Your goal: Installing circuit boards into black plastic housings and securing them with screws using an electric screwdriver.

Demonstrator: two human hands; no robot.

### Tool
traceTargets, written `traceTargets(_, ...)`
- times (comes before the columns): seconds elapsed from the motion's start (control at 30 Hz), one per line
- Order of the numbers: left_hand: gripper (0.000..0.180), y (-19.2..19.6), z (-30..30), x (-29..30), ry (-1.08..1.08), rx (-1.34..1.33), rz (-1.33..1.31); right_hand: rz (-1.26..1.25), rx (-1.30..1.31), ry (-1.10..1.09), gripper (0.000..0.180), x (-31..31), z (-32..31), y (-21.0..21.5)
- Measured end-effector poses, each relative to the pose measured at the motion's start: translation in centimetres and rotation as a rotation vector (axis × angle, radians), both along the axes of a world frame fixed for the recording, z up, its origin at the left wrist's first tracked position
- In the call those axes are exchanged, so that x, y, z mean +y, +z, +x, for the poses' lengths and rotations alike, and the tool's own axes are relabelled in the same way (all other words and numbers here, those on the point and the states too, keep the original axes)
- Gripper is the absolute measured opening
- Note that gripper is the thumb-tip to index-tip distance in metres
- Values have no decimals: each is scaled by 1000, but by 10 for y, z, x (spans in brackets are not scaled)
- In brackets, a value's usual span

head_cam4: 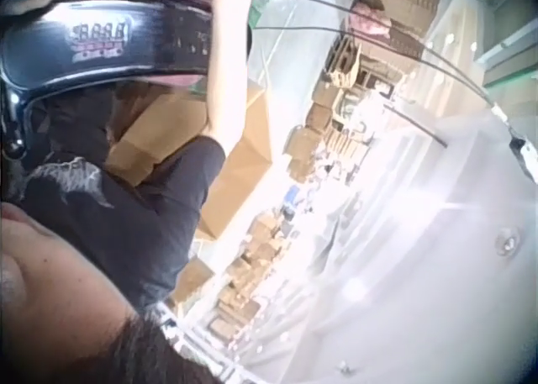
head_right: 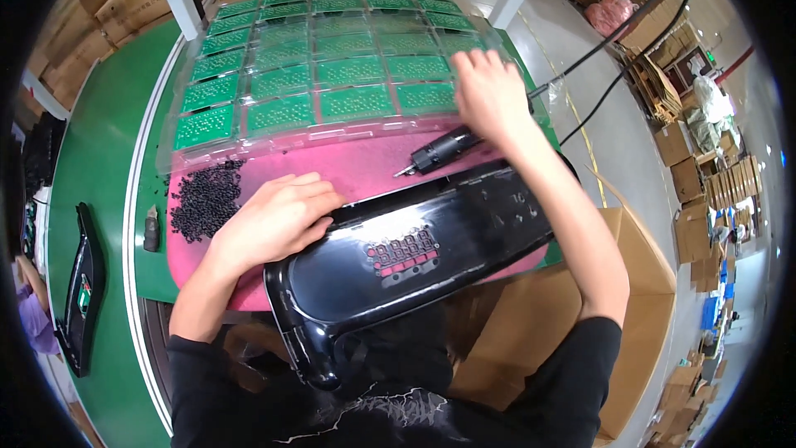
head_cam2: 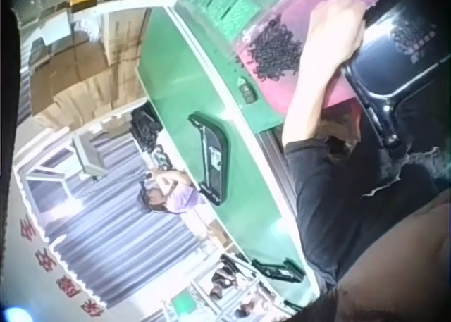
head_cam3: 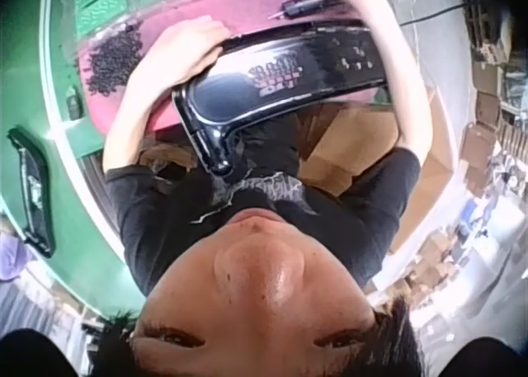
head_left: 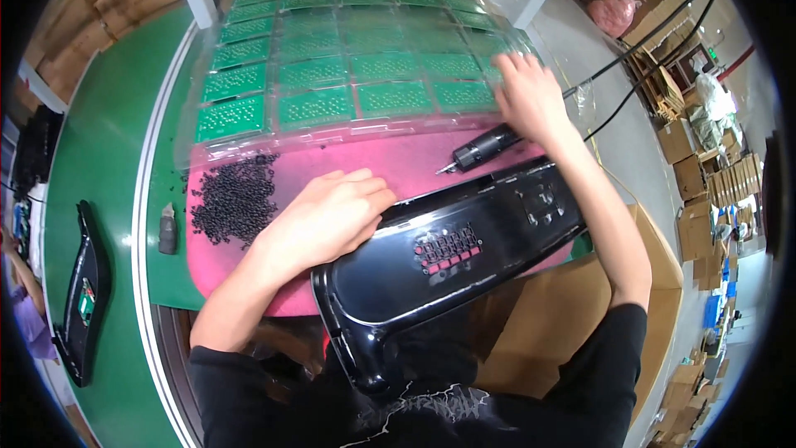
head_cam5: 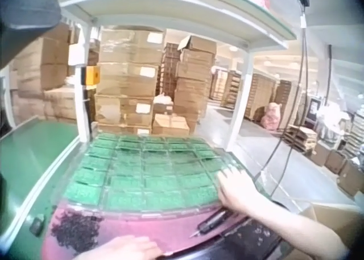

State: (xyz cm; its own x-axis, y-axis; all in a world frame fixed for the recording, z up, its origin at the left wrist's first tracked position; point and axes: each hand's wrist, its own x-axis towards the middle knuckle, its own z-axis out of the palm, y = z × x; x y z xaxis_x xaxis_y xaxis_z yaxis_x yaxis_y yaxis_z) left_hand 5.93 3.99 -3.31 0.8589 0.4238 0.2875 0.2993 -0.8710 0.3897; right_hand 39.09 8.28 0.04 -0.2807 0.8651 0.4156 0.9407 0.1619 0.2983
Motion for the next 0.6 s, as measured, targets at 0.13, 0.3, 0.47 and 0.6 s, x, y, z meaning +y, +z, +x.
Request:
traceTargets(0.13, 26, 5, -8, 13, 40, 47, -25, -223, -138, -403, 41, 97, 43, -14)
traceTargets(0.3, 22, 4, -11, 16, 122, -2, -7, -318, -156, -446, 46, 135, 57, -38)
traceTargets(0.47, 24, 8, -11, 17, 123, 5, 27, -442, -153, -431, 49, 155, 55, -28)
traceTargets(0.6, 23, 8, -12, 13, 140, 58, 57, -310, -136, -373, 51, 144, 52, -33)
